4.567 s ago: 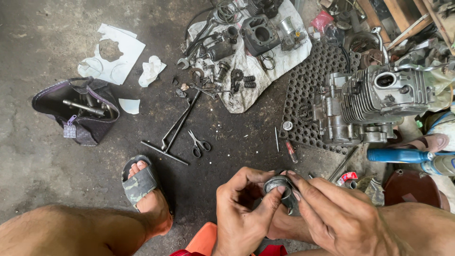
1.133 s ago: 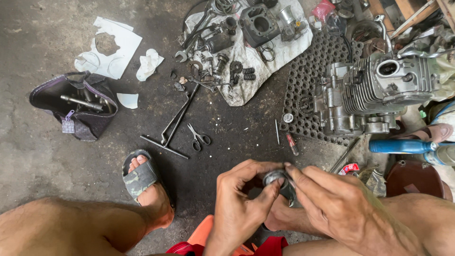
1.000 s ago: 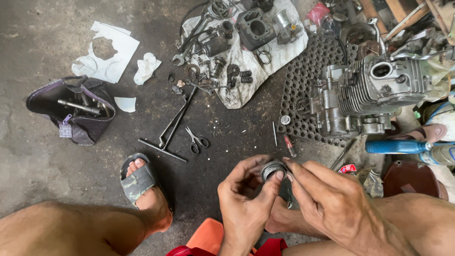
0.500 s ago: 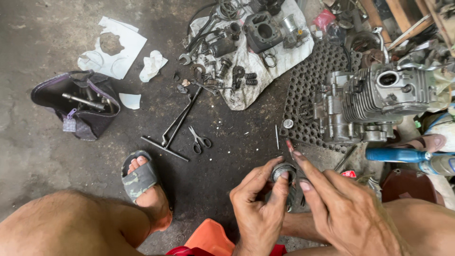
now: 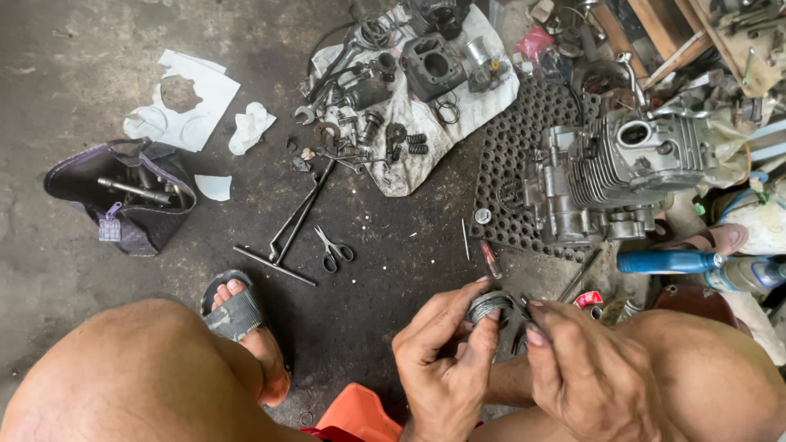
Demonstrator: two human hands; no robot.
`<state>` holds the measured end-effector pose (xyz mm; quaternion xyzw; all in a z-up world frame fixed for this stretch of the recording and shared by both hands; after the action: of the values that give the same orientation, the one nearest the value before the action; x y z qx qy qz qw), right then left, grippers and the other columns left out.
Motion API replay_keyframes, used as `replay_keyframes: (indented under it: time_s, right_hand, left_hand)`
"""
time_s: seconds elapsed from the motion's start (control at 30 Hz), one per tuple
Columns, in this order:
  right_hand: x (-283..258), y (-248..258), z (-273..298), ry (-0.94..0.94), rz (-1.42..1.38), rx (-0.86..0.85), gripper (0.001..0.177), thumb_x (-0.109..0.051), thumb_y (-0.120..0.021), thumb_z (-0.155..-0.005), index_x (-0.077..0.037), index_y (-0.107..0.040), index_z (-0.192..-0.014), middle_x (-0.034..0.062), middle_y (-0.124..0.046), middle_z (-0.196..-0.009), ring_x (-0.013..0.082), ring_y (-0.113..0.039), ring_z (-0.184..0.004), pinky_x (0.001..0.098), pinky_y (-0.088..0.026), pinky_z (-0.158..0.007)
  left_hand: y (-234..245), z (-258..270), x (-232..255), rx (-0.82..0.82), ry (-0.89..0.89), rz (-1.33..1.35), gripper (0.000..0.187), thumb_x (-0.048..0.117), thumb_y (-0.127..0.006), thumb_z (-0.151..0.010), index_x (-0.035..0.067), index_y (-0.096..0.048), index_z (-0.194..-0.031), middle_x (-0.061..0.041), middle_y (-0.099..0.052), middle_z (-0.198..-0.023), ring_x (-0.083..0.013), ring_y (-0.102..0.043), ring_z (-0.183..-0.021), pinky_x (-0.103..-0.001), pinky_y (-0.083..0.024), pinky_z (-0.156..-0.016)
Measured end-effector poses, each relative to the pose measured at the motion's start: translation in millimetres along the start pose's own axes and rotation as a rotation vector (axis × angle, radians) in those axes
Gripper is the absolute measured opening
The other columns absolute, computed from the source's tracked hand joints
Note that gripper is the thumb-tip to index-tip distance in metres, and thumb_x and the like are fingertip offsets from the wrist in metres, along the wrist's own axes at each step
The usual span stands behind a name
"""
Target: The person sits on the floor and uses a small metal tool to scrape and clean the inner surface of a cylindrical engine component. The person rotates the part and continues scraping along the inner wall.
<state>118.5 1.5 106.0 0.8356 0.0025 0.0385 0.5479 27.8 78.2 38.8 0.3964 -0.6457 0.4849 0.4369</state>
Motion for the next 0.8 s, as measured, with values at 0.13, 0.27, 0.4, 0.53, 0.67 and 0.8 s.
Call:
replay_keyframes:
  time_s: [0.13,0.27,0.4,0.53,0.67,0.8]
  right_hand:
    - [0.2,-0.3,15.3,0.079,-0.016,0.037,0.023,-0.012,-0.056,-0.086,0.005,-0.064,-0.099,0.0162,-0.069,-0.093,0.0240,-0.068,-0.076,0.0333,-0.056,-0.075]
    - [-1.5,-2.3,18.3,0.109,-0.029,0.008,0.023,-0.009,-0.054,-0.087,0.007,-0.062,-0.102,0.0171,-0.068,-0.096,0.0256,-0.068,-0.078,0.0339,-0.057,-0.073]
    - [-3.2,-5.6,13.1,0.100,-0.035,-0.058,0.021,-0.007,-0.054,-0.087,0.005,-0.062,-0.102,0.0144,-0.067,-0.095,0.0249,-0.067,-0.077,0.0333,-0.056,-0.071]
    - [-2.4,-10.8,18.9,0.121,-0.090,-0.127,0.020,-0.007,-0.049,-0.089,0.003,-0.059,-0.103,0.0135,-0.065,-0.096,0.0239,-0.066,-0.079,0.0329,-0.055,-0.073]
    - [11.6,-16.2,18.2,-0.049,-0.184,-0.164,0.020,-0.012,-0.055,-0.087,-0.001,-0.059,-0.103,0.0113,-0.067,-0.090,0.0207,-0.066,-0.070,0.0330,-0.055,-0.067]
    - [10.4,-13.0,8.1,-0.075,-0.166,-0.099,0.018,-0.011,-0.057,-0.087,0.000,-0.060,-0.101,0.0116,-0.069,-0.090,0.0212,-0.067,-0.070,0.0321,-0.055,-0.066]
  left_hand:
    - [2.5,-4.2,12.3,-0.038,-0.047,-0.028,0.018,0.008,-0.065,-0.084,0.001,-0.069,-0.100,-0.012,-0.071,-0.088,-0.0160,-0.069,-0.076,-0.024,-0.055,-0.069]
    - [-1.1,-5.5,14.6,-0.131,-0.038,-0.083,0.018,0.009,-0.063,-0.085,0.003,-0.069,-0.101,-0.008,-0.069,-0.084,-0.0132,-0.067,-0.072,-0.022,-0.053,-0.066]
    - [-3.9,-8.4,19.3,-0.223,-0.060,-0.137,0.021,0.015,-0.060,-0.088,0.001,-0.068,-0.101,-0.007,-0.064,-0.078,-0.0130,-0.062,-0.066,-0.023,-0.050,-0.060]
    - [-4.1,-10.1,12.6,-0.303,0.005,-0.182,0.025,0.021,-0.057,-0.089,0.003,-0.069,-0.101,-0.005,-0.064,-0.079,-0.0126,-0.063,-0.067,-0.023,-0.049,-0.061]
    - [-6.9,-9.3,10.6,-0.280,0.029,-0.085,0.022,0.016,-0.060,-0.087,0.001,-0.069,-0.101,-0.007,-0.066,-0.082,-0.0134,-0.064,-0.072,-0.023,-0.052,-0.064]
    - [-2.8,10.2,-35.6,-0.020,0.283,0.120,0.022,0.012,-0.069,-0.081,0.001,-0.071,-0.101,-0.009,-0.073,-0.093,-0.0124,-0.068,-0.082,-0.021,-0.055,-0.071]
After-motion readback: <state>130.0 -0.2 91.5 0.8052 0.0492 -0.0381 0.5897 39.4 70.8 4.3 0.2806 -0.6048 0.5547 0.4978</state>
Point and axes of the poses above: each hand's wrist, its own z-axis away from the middle knuckle, its own y-axis out of the back of the hand, x = y × z, the point moved 10 cm from there along -z, towards the middle knuckle
